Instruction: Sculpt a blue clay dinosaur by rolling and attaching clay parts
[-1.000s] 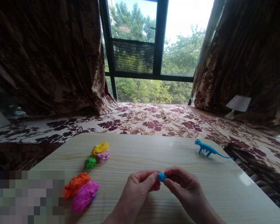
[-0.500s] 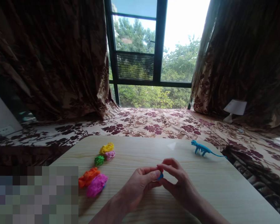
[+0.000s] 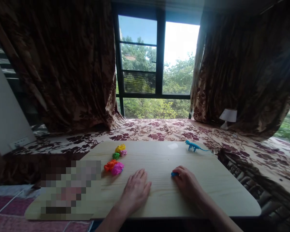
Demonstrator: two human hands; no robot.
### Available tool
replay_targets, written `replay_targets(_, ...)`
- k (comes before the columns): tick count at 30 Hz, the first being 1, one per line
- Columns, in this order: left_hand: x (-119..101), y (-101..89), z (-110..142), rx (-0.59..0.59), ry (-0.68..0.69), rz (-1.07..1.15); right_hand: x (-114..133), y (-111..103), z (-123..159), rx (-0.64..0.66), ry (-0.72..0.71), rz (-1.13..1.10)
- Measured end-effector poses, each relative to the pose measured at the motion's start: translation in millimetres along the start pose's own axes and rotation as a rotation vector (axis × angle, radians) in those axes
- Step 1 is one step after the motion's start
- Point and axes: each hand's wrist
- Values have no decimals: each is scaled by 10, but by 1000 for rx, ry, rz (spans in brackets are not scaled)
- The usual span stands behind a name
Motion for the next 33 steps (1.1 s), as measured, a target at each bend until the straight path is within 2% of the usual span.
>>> replay_targets(4, -98, 96, 162, 1, -25, -171, 113, 13, 88, 12, 65, 64)
replay_targets(8, -166, 118, 181, 42, -83, -237, 186, 232, -89, -29, 148, 146)
replay_targets(12, -156, 120, 199, 53, -96, -242, 176, 345, -190, 10, 155, 163)
replay_targets(15, -155, 120, 225, 59, -102, -237, 155, 253, -8, 54, 149, 175)
replay_targets(19, -185, 92, 250, 57, -108, -228, 249, 90, 419, 67, 144, 218)
replay_targets(22, -204, 69, 257, 49, -106, -234, 372, 114, 568, 66, 102, 247)
replay_targets(25, -207, 61, 253, 51, -104, -253, 423, 203, 426, 59, 105, 270)
replay_targets(29, -206, 71, 235, 69, -103, -277, 320, 206, 90, 51, 174, 287)
replay_targets(31, -206, 82, 226, 76, -106, -284, 251, 161, 33, 45, 203, 293)
replay_targets(33, -205, 91, 221, 80, -109, -285, 216, 114, 92, 39, 220, 297)
Point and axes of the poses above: each hand's wrist, its own z-axis away from the middle knuckle, its own y-axis out of the palm, x = y × z
